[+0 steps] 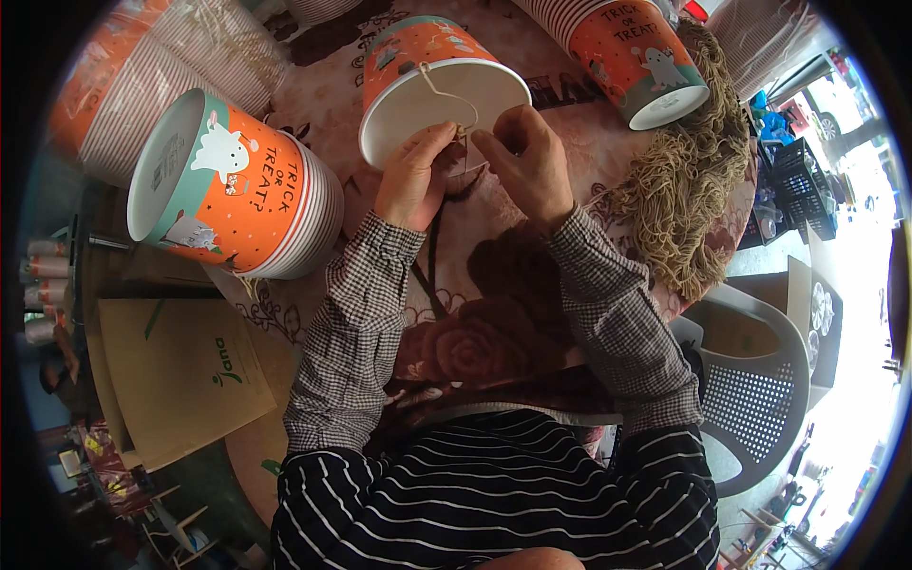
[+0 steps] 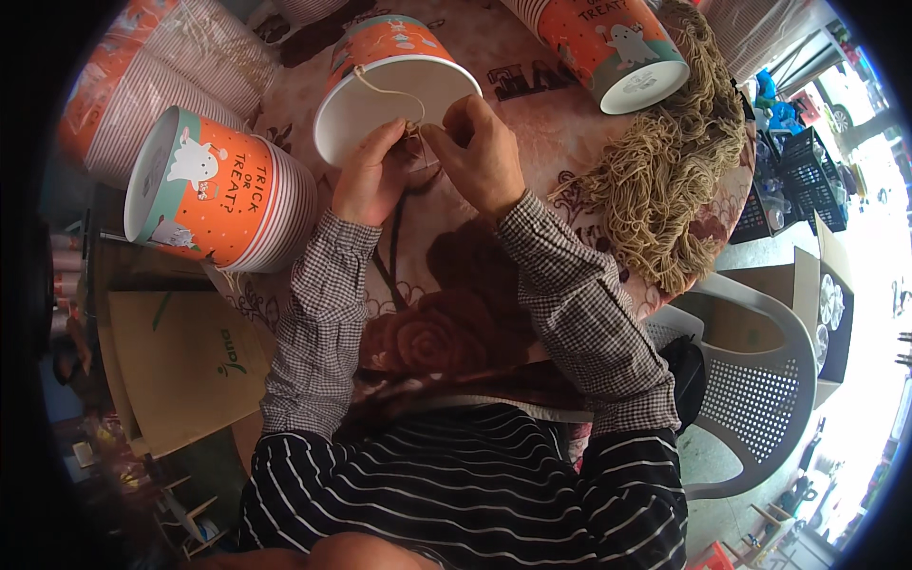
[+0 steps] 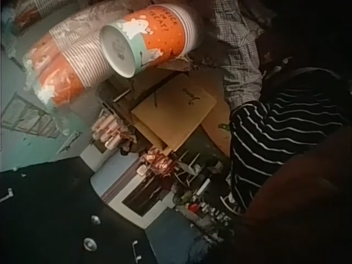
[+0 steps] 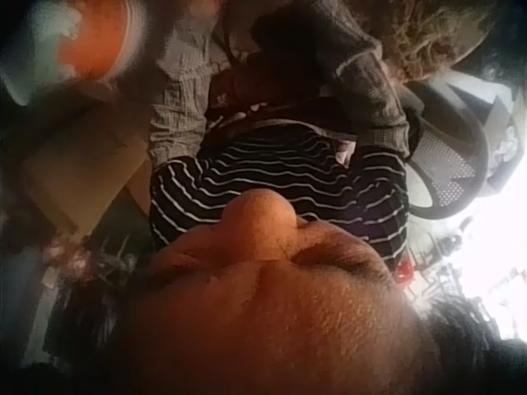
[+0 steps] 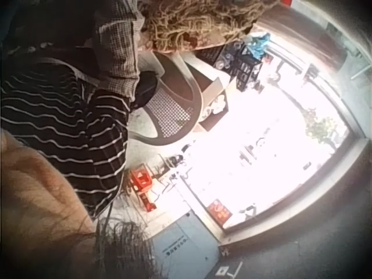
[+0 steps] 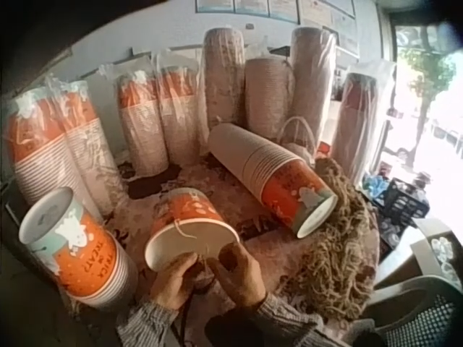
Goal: Attaching twine handles to printed paper buckets for Halloween packaging.
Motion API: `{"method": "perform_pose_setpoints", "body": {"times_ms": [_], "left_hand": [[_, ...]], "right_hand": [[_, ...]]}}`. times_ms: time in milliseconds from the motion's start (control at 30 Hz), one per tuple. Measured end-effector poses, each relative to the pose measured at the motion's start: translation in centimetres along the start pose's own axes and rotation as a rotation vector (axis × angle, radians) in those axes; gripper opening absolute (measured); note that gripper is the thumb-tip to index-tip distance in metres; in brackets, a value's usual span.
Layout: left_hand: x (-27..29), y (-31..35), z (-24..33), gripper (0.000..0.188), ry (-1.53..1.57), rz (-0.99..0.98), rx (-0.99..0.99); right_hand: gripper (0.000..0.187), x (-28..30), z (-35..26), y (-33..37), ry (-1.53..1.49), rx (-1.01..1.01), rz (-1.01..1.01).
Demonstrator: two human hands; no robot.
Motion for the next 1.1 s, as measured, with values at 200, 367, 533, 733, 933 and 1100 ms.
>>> {"method": "perform_pose_setpoints", "body": {"times_ms": [200, 367, 533, 733, 933, 1100], "left_hand": [[0.6, 0.0, -0.1, 0.018, -0.076, 0.093, -0.056], [-1.2, 0.6, 0.6, 0.019, -0.146, 0.138, -0.102], [-1.7, 1.3, 1.3, 0.018, -0.362, 0.244, -0.197], [-1.7, 1.3, 1.7, 0.014, -0.679, 0.254, -0.413], [-2.0, 1.4, 1.4, 0.013, -0.874, 0.288, -0.493], [-1.4, 1.1, 0.4, 0.014, -0.567, 0.294, -0.244]], "right_hand": [[0.013, -0.2, -1.1, 0.6, -0.213, 0.095, -0.014], [0.014, -0.2, -0.6, 0.5, -0.200, 0.074, -0.015], [0.016, -0.3, -0.5, 0.4, -0.216, 0.065, -0.024], [0.016, 0.0, 0.4, 0.2, -0.254, -0.009, 0.010], [0.015, 0.1, -1.0, 0.6, -0.004, 0.139, 0.069], [0.010, -0.3, -1.5, 0.7, 0.074, 0.257, 0.032]]}}
Point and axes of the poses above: each hand's wrist, its own y-axis away from the middle knuckle, its own x-axis out of the back of the hand, z = x × y, the point moved 4 cm from there along -y, towards the middle knuckle, and after that the axes turned 8 degrees about -y, right-handed, at the moved point
